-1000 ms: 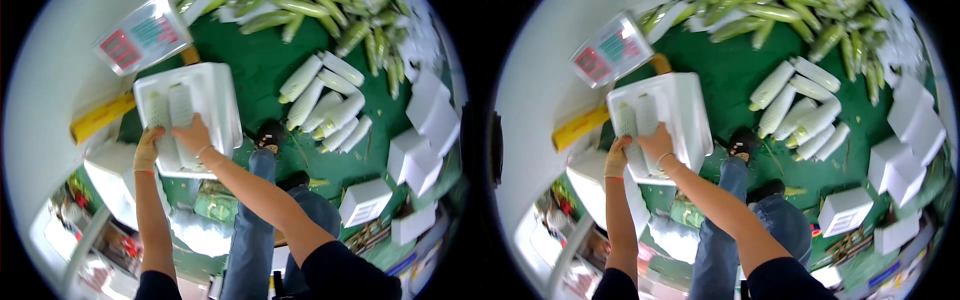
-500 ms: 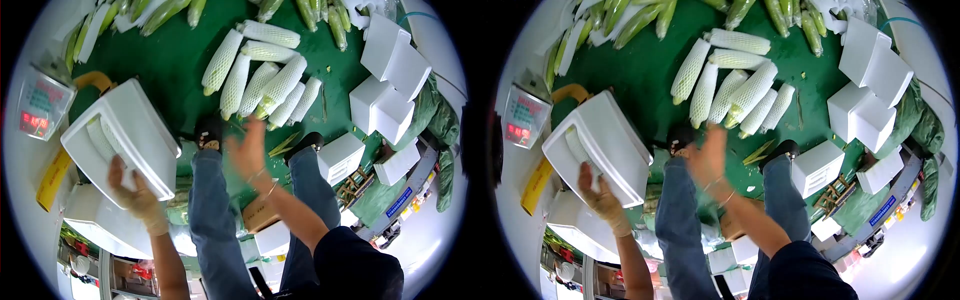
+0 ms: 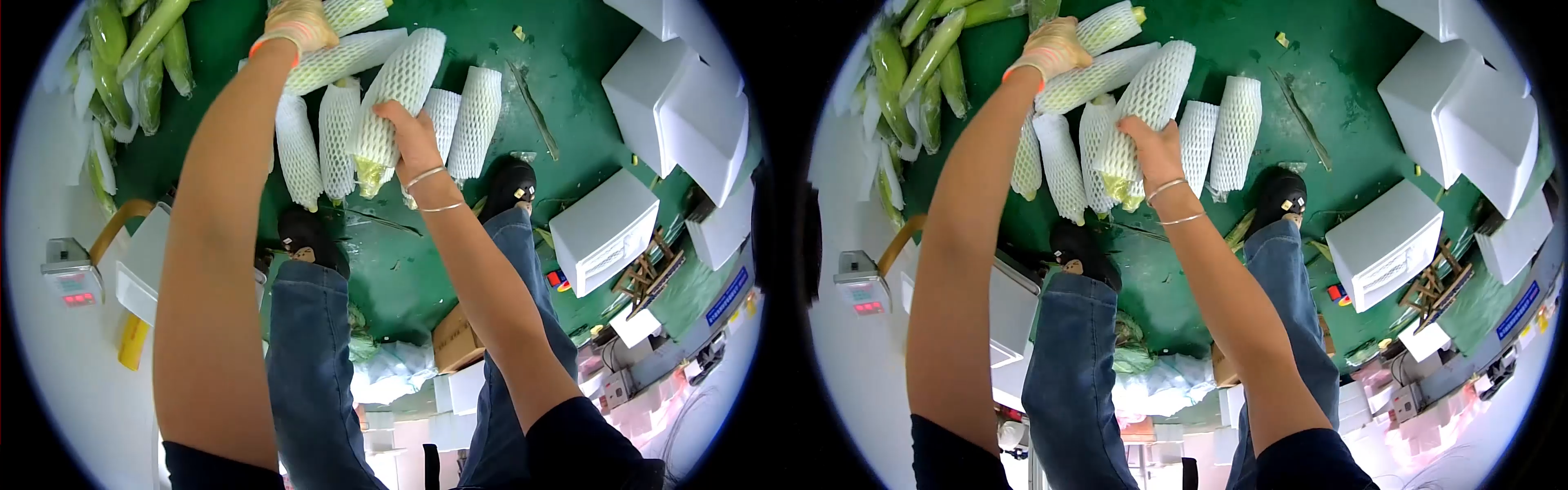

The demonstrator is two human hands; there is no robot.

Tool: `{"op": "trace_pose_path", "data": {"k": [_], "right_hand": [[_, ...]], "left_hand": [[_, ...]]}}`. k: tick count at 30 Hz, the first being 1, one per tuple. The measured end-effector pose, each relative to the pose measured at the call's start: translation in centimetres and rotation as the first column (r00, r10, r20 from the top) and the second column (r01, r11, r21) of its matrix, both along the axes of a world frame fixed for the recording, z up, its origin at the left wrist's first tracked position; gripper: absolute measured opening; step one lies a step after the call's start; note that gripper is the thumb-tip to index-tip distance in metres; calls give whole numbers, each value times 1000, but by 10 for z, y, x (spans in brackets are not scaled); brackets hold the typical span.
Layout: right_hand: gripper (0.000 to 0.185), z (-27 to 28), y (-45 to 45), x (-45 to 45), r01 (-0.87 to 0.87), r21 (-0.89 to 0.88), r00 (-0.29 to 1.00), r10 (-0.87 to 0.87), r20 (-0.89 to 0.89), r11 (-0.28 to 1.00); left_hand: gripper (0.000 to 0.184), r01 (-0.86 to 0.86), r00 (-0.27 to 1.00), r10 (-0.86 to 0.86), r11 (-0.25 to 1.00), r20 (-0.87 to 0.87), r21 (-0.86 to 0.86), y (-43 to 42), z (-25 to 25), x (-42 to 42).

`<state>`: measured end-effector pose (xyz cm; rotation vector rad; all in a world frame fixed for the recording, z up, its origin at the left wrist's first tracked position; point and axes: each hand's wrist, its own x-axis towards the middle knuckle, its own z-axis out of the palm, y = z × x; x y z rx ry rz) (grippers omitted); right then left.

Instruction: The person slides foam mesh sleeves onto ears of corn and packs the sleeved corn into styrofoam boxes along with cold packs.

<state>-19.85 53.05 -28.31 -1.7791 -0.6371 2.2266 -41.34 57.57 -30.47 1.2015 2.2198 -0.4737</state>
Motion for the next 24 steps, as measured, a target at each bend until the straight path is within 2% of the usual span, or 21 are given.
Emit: {"op": "trace_pose_path", "data": {"k": [1, 2, 3, 6, 7, 8, 10, 11, 12, 13, 14, 15, 16, 17, 18, 19, 20, 21, 22, 24], "right_hand": [[64, 7, 2, 3, 112, -99, 968, -131, -214, 989], [64, 11, 6, 1, 117, -112, 963, -140, -232, 987], [61, 13, 9, -3, 119, -115, 954, -146, -261, 986], [56, 9, 12, -17, 126, -141, 949, -161, -272, 982], [52, 1, 15, -23, 95, -140, 936, -136, -324, 986], [48, -8, 15, -29, 57, -139, 921, -106, -375, 989], [42, -23, 17, -44, 47, -219, 896, -138, -422, 975], [43, -32, 17, -47, 39, -231, 881, -143, -451, 972], [44, -39, 15, -47, 29, -243, 868, -145, -475, 970], [43, -38, 13, -46, 8, -167, 866, -90, -491, 986], [41, -29, 9, -45, 4, -24, 873, -16, -488, 1000], [17, -9, 6, -34, -70, 35, 886, 78, -457, 997], [17, 24, 0, -27, -133, 134, 921, 172, -349, 982], [23, 53, -8, -22, -227, 177, 909, 274, -315, 958], [38, 84, -21, -20, -332, 228, 868, 391, -306, 915], [51, 115, -43, -23, -404, 227, 888, 440, -136, 886], [62, 161, -69, -33, -541, 240, 833, 553, 22, 806], [67, 183, -96, -35, -620, 245, 747, 657, -107, 745], [73, 200, -123, -40, -687, 252, 645, 731, -222, 682], [85, 237, -189, -67, -810, 212, 465, 819, -337, 547]], "left_hand": [[72, -60, 995, 61, 998, 76, -9, 0, 4, -3], [74, -122, 982, 123, 992, 141, -16, 3, 10, -10], [74, -111, 986, 112, 994, 120, -20, 5, 15, -18], [51, -195, 816, 170, 981, 552, -14, 1, 56, -28], [39, -2, 875, 64, 992, 479, -129, -3, 29, -41], [39, -6, 878, 70, 991, 474, -136, -15, 13, -44], [27, 50, 529, -75, 997, 846, 57, -37, -6, -52], [22, -133, 761, 47, 988, 648, 84, -50, 11, -35], [22, -141, 758, 46, 986, 650, 94, -53, 4, -36], [20, -545, 144, 360, 807, 922, -229, -61, -11, -38], [20, -511, 166, 266, 847, 949, -148, -78, -12, -43], [20, -479, 184, 170, 875, 968, -63, -94, -10, -47], [26, -471, 342, 68, 876, 937, 108, -117, 11, -43], [34, -426, 516, -26, 860, 856, 283, -141, 49, -33], [57, -662, 280, 301, 749, 912, -44, -157, 109, -24], [71, -676, 391, 392, 736, 833, -29, -193, 126, -25], [74, -832, 34, 363, 527, 931, -175, -232, 166, -18], [78, -878, 235, 351, 476, 906, 44, -306, 155, 0], [75, -935, -116, 359, 274, 926, -223, -340, 208, 5], [82, -951, -309, 306, -102, 901, -292, -427, 265, 18]]}}
